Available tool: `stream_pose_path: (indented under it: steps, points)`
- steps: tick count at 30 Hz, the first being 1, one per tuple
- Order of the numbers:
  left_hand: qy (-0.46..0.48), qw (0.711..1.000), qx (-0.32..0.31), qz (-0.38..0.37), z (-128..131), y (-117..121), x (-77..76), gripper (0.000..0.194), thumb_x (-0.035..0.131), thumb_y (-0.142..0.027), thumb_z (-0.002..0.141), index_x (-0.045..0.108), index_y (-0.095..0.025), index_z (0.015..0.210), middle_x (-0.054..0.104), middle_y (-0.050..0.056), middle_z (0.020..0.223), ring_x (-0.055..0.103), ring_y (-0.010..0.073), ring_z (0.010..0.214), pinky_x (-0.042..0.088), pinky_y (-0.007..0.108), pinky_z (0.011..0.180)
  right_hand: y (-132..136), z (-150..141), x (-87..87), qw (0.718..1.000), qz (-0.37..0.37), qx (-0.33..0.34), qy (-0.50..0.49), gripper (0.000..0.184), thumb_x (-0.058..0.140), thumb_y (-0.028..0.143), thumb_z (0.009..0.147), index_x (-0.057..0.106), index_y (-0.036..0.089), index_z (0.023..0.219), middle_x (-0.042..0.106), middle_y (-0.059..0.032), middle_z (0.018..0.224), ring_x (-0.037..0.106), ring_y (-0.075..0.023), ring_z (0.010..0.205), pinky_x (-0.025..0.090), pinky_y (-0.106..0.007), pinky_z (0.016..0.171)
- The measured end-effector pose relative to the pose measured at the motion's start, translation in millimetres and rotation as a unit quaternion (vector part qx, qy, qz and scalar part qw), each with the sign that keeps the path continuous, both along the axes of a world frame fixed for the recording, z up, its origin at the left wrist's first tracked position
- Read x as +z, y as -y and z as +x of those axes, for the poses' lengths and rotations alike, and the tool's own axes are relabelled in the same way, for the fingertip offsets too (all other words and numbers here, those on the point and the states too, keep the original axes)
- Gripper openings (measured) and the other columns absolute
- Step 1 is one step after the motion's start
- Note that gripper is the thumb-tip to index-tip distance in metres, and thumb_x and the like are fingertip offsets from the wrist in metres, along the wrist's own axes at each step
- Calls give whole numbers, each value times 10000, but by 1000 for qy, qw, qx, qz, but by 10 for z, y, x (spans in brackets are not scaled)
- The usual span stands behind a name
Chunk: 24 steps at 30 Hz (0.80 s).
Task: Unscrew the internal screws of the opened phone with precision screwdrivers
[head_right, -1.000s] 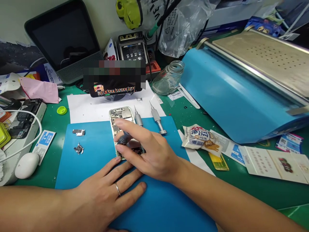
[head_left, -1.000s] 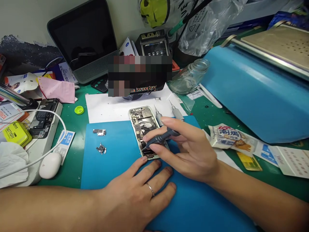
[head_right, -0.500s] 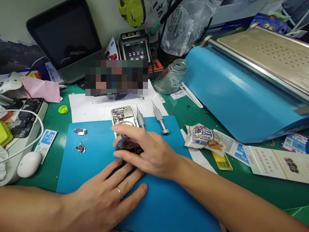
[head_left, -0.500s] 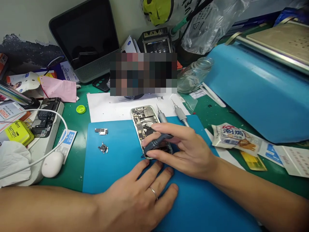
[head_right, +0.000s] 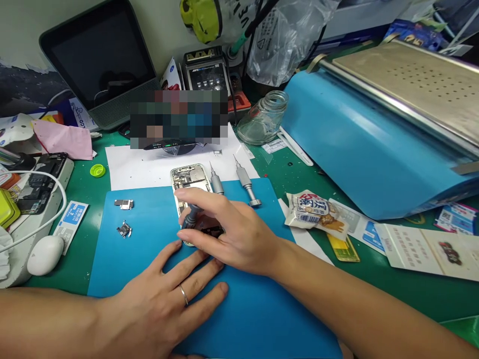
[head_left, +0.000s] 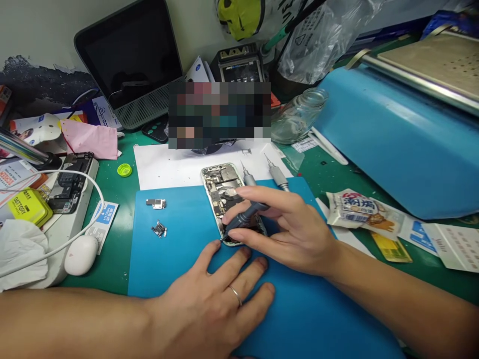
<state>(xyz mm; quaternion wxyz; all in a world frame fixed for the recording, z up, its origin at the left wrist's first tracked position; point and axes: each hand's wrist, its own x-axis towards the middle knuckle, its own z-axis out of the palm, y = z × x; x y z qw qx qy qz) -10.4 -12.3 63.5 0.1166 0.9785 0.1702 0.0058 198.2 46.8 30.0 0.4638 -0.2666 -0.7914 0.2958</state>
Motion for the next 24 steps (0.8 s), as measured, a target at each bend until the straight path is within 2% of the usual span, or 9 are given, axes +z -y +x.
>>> stream_pose_path:
  steps: [8,16,20,24]
  points:
    - [1,999,12,-34,5,21,-21,708,360,-623,1052,389,-103,1531,350,189,1630,296,368,1506,260,614,1194,9,-3,8,1000,-6,-18,-12,614,688,117,919,441,293,1453,711,-16,1003,764,-157,849,678,-250,730]
    - [-14,998,7,-68,6,14,-51,729,353,-626,1044,329,-110,1558,292,197,1654,230,390,1530,179,741,1174,13,11,-3,998,-57,8,-17,676,673,105,926,398,358,1489,699,-16,1032,759,-164,869,683,-267,728]
    - [-10,997,9,-70,7,10,-40,736,372,-628,1041,325,-112,1563,314,197,1644,232,390,1531,126,729,1195,13,1,1,998,-54,31,-19,683,680,104,922,394,341,1495,700,-22,1039,757,-157,867,678,-264,751]
    - [9,998,12,-58,7,2,-38,702,368,-605,1053,366,-103,1544,380,196,1611,269,388,1520,160,637,1229,8,-2,13,998,-46,39,-11,667,671,108,928,396,318,1498,701,-32,1049,751,-156,891,671,-262,776]
